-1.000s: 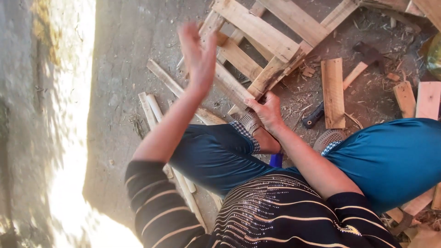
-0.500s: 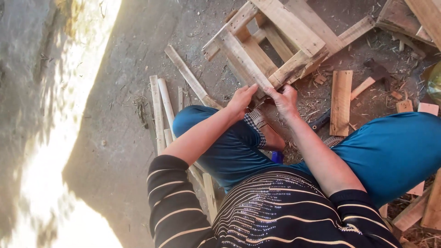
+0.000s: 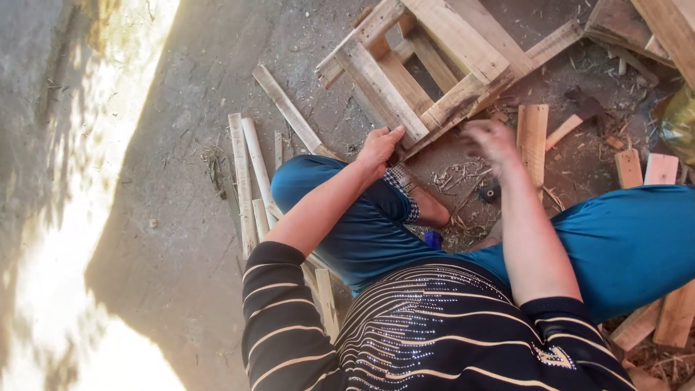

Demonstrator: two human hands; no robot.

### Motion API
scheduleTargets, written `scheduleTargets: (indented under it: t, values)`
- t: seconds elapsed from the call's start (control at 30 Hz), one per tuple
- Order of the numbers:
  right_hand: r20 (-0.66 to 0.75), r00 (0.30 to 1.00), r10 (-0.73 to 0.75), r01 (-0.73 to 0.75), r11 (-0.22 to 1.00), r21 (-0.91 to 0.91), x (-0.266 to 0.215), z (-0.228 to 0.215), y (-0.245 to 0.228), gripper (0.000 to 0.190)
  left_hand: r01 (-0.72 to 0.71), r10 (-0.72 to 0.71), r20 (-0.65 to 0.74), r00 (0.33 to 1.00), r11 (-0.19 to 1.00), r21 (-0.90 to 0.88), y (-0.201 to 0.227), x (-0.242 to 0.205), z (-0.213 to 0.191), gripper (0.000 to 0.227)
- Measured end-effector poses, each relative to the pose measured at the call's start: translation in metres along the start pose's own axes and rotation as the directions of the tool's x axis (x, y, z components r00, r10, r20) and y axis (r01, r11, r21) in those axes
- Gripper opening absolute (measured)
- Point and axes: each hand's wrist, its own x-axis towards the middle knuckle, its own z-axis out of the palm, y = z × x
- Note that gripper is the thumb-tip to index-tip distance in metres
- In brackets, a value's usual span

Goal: The person sits on the ground assembling a small wooden stool frame from pallet-wood parts. They fit slats and legs into the frame, position nails, and hammer the joints, working around the frame piece by piece.

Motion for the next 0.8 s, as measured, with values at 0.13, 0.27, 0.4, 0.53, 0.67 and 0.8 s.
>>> scheduleTargets:
  t: [0.13,0.27,0.4,0.53,0.67,0.8]
  values:
    - [-0.534,0.805,-0.258,-0.192,0.739,-0.646,0.053,-0.066,0.08,0.057,-0.029,0.029,0.01,1.0,0.999,-0.037,-0.004,0.003,-0.002,0.032]
    - [-0.623,0.764,-0.167,-0.432,0.585,-0.687,0.078,-0.096,0.139,0.081,-0.047,0.046,-0.031,0.998,0.999,-0.018,0.016,-0.012,0.006,0.033]
    - [-0.623,0.763,-0.174,-0.454,0.542,-0.707,0.068,-0.096,0.12,0.085,-0.065,0.064,-0.04,0.997,0.998,-0.019,0.01,-0.017,0.002,0.036]
    - [-0.617,0.765,-0.186,-0.441,0.547,-0.711,0.076,-0.107,0.119,0.069,-0.062,0.062,-0.061,0.996,0.998,-0.006,0.01,-0.016,0.004,0.034]
    - [-0.687,0.708,-0.161,-0.322,0.793,-0.517,0.068,-0.087,0.099,0.068,-0.068,0.07,-0.073,0.995,0.997,0.031,0.025,-0.03,0.014,0.032]
    - [-0.671,0.712,-0.209,-0.178,0.869,-0.461,0.038,-0.049,0.066,0.08,-0.068,0.072,-0.092,0.993,0.997,0.044,0.032,-0.043,0.021,0.031]
